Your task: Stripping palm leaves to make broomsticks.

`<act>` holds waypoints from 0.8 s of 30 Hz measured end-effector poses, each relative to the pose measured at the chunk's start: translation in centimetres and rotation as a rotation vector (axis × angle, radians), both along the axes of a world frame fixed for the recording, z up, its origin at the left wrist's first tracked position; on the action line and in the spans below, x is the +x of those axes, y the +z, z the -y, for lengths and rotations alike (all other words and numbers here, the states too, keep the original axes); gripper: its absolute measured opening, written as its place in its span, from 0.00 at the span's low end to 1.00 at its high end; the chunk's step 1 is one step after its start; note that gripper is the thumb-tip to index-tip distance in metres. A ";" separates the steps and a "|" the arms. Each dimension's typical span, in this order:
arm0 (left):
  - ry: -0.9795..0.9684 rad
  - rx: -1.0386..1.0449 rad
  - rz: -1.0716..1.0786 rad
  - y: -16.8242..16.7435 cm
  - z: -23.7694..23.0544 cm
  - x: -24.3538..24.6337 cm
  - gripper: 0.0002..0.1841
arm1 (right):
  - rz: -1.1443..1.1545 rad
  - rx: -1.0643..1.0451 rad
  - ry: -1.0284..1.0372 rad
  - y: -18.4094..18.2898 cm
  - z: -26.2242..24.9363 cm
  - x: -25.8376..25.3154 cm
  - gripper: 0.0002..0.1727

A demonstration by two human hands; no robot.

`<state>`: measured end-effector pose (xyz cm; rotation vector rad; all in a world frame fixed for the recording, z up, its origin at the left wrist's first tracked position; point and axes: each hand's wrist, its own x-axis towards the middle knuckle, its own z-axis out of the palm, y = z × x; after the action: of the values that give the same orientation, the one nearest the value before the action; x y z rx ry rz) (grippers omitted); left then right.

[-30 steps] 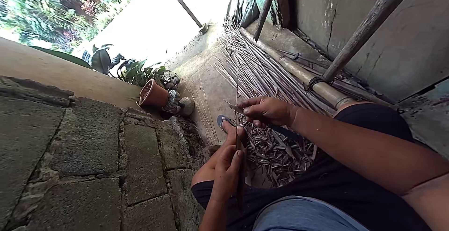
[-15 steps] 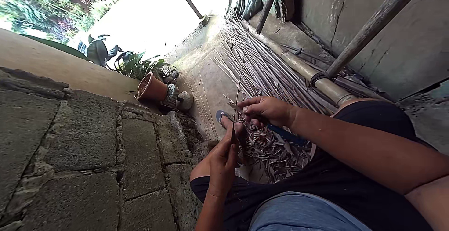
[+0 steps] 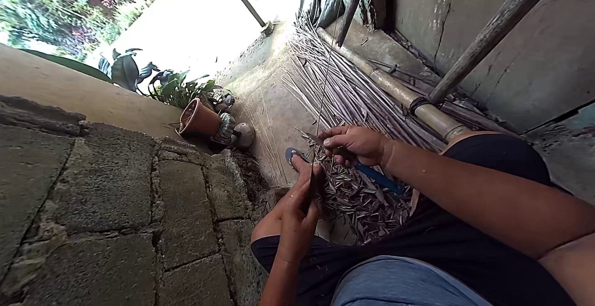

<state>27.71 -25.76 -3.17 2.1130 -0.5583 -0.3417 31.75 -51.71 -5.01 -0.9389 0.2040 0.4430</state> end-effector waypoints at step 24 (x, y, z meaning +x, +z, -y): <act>0.054 0.218 0.301 0.3 -0.8 0.3 0.24 | -0.015 0.033 -0.065 0.4 0.7 0.8 0.15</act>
<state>28.02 -25.01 -2.89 2.4059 -0.6594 -0.0536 32.56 -52.44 -4.61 -0.8941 0.2392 0.3925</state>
